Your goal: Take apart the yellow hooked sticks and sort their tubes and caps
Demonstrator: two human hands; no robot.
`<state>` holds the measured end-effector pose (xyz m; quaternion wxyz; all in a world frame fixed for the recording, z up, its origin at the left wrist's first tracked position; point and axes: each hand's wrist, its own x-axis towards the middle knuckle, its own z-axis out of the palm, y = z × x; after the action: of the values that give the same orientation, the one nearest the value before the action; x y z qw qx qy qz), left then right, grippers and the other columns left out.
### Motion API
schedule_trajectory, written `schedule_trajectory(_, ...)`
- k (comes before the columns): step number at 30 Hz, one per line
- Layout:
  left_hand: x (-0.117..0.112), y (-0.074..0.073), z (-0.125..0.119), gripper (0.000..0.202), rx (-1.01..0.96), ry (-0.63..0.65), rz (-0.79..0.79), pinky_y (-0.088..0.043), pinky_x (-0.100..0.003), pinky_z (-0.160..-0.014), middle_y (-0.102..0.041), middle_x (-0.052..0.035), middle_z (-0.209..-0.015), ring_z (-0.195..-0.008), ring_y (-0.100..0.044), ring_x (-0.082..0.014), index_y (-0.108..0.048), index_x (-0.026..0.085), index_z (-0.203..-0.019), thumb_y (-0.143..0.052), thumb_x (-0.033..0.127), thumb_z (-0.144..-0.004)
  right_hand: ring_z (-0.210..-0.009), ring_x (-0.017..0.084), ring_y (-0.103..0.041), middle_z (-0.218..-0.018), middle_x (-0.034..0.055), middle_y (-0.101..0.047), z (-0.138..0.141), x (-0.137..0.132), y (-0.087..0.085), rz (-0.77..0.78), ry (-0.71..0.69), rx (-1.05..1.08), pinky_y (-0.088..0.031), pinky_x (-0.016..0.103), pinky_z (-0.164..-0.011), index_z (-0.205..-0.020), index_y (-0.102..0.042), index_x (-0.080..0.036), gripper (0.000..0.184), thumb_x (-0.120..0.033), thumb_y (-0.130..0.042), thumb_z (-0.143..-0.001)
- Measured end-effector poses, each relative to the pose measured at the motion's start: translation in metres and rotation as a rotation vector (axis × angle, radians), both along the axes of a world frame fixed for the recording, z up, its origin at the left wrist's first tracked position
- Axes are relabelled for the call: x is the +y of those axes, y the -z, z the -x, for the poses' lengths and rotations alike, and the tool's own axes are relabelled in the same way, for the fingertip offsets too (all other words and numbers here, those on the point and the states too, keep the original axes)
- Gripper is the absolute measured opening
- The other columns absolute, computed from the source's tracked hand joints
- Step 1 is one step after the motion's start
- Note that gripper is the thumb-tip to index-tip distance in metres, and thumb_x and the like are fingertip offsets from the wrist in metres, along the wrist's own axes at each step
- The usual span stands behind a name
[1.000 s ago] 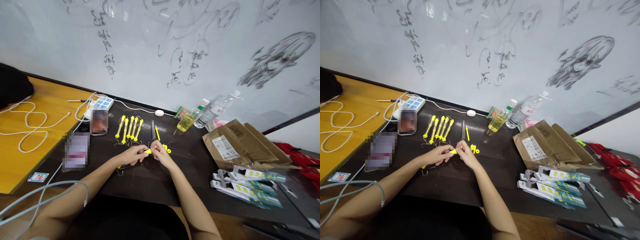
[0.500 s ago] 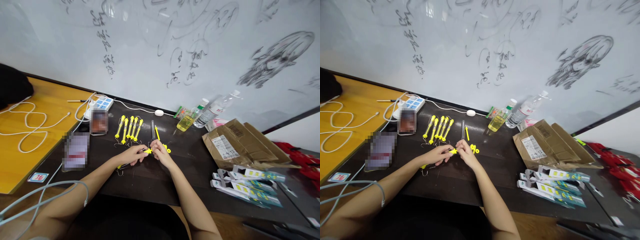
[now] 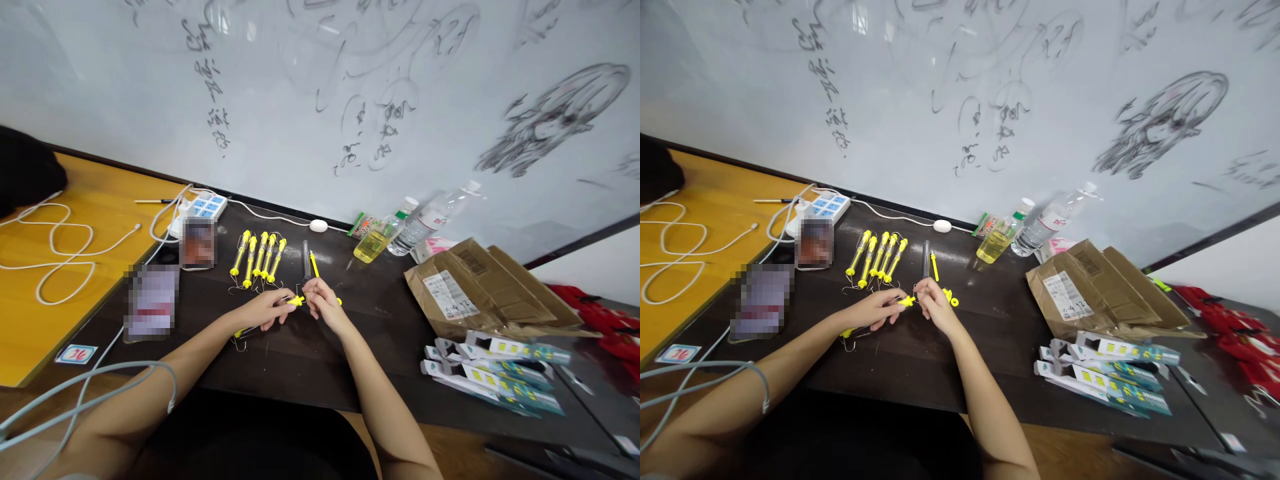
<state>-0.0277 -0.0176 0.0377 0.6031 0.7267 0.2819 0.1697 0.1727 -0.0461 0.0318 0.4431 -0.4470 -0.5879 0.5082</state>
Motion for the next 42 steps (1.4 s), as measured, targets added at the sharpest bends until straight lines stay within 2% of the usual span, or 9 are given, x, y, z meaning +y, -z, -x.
schedule_trajectory(5, -0.001, -0.003, 0.001, 0.033, 0.004, -0.014, 0.002, -0.029, -0.014, -0.031, -0.054, 0.0048, -0.067, -0.033, -0.04, -0.0032, -0.049, 0.019, -0.106, -0.046, 0.046, -0.088, -0.047, 0.009, -0.033, -0.06, -0.0073, -0.036, -0.021, 0.003, -0.01, -0.083, 0.138, -0.107, -0.03, 0.02, -0.042, -0.086, -0.046, -0.023, 0.012, -0.033, -0.049, -0.081)
schedule_trajectory(9, 0.0, -0.001, 0.001, 0.033, 0.013, -0.037, -0.009, -0.03, -0.015, -0.033, -0.055, 0.0045, -0.068, -0.033, -0.041, -0.0032, -0.048, 0.019, -0.107, -0.046, 0.046, -0.088, -0.058, 0.012, -0.042, -0.067, -0.003, -0.047, -0.059, 0.003, -0.013, -0.237, 0.458, -0.546, -0.035, 0.025, -0.057, -0.079, -0.05, -0.021, 0.008, -0.029, -0.049, -0.081)
schedule_trajectory(11, 0.0, 0.001, 0.001, 0.034, 0.019, -0.049, -0.014, -0.031, -0.015, -0.033, -0.055, 0.0046, -0.068, -0.033, -0.041, -0.0035, -0.047, 0.019, -0.109, -0.046, 0.047, -0.088, -0.061, 0.013, -0.045, -0.068, -0.0018, -0.05, -0.074, 0.002, -0.006, -0.204, 0.487, -0.753, -0.034, 0.026, -0.06, -0.077, -0.051, -0.021, 0.007, -0.027, -0.048, -0.08)
schedule_trajectory(16, 0.0, 0.001, 0.0, 0.033, 0.021, -0.05, -0.024, -0.031, -0.015, -0.033, -0.055, 0.0046, -0.068, -0.033, -0.042, -0.0037, -0.048, 0.019, -0.107, -0.046, 0.047, -0.088, -0.07, 0.017, -0.05, -0.075, 0.0018, -0.055, -0.084, 0.005, 0.019, -0.193, 0.392, -0.913, -0.036, 0.029, -0.066, -0.077, -0.054, -0.021, 0.014, -0.026, -0.042, -0.081)
schedule_trajectory(20, 0.001, 0.001, 0.001, 0.035, 0.031, -0.066, -0.032, -0.033, -0.016, -0.034, -0.055, 0.0044, -0.068, -0.034, -0.042, -0.0036, -0.047, 0.019, -0.11, -0.046, 0.046, -0.088, -0.083, 0.022, -0.051, -0.084, 0.0064, -0.056, -0.079, 0.006, 0.028, -0.247, 0.437, -0.928, -0.038, 0.035, -0.079, -0.082, -0.057, -0.02, 0.028, -0.032, -0.033, -0.09)
schedule_trajectory(23, 0.001, 0.002, 0.001, 0.035, 0.024, -0.068, -0.037, -0.032, -0.016, -0.033, -0.055, 0.0044, -0.068, -0.033, -0.042, -0.0037, -0.047, 0.019, -0.109, -0.046, 0.047, -0.088, -0.092, 0.025, -0.049, -0.096, 0.0087, -0.056, -0.074, 0.008, 0.032, -0.34, 0.464, -0.938, -0.038, 0.04, -0.085, -0.091, -0.06, -0.021, 0.028, -0.042, -0.041, -0.089)
schedule_trajectory(26, 0.001, 0.002, 0.001, 0.035, 0.001, -0.07, -0.044, -0.031, -0.015, -0.032, -0.055, 0.0044, -0.067, -0.033, -0.042, -0.0034, -0.048, 0.019, -0.107, -0.046, 0.047, -0.088, -0.103, 0.026, -0.049, -0.108, 0.0096, -0.056, -0.069, 0.011, 0.036, -0.439, 0.344, -0.859, -0.037, 0.042, -0.091, -0.101, -0.06, -0.022, 0.027, -0.042, -0.053, -0.084)
schedule_trajectory(30, 0.001, 0.003, 0.001, 0.036, -0.019, -0.085, -0.04, -0.031, -0.014, -0.031, -0.055, 0.0049, -0.067, -0.033, -0.042, -0.0033, -0.048, 0.019, -0.108, -0.046, 0.048, -0.088, -0.103, 0.024, -0.052, -0.103, 0.0083, -0.059, -0.059, 0.015, 0.039, -0.49, 0.222, -0.768, -0.039, 0.042, -0.093, -0.097, -0.061, -0.021, 0.023, -0.036, -0.062, -0.079)
schedule_trajectory(42, 0.001, 0.002, 0.001, 0.038, -0.036, -0.086, -0.056, -0.031, -0.014, -0.032, -0.055, 0.0045, -0.066, -0.033, -0.041, -0.0032, -0.05, 0.019, -0.108, -0.047, 0.05, -0.087, -0.104, 0.022, -0.052, -0.102, 0.0076, -0.058, -0.023, 0.028, 0.045, -0.502, 0.102, -0.678, -0.04, 0.041, -0.094, -0.088, -0.063, -0.022, 0.009, -0.022, -0.059, -0.08)
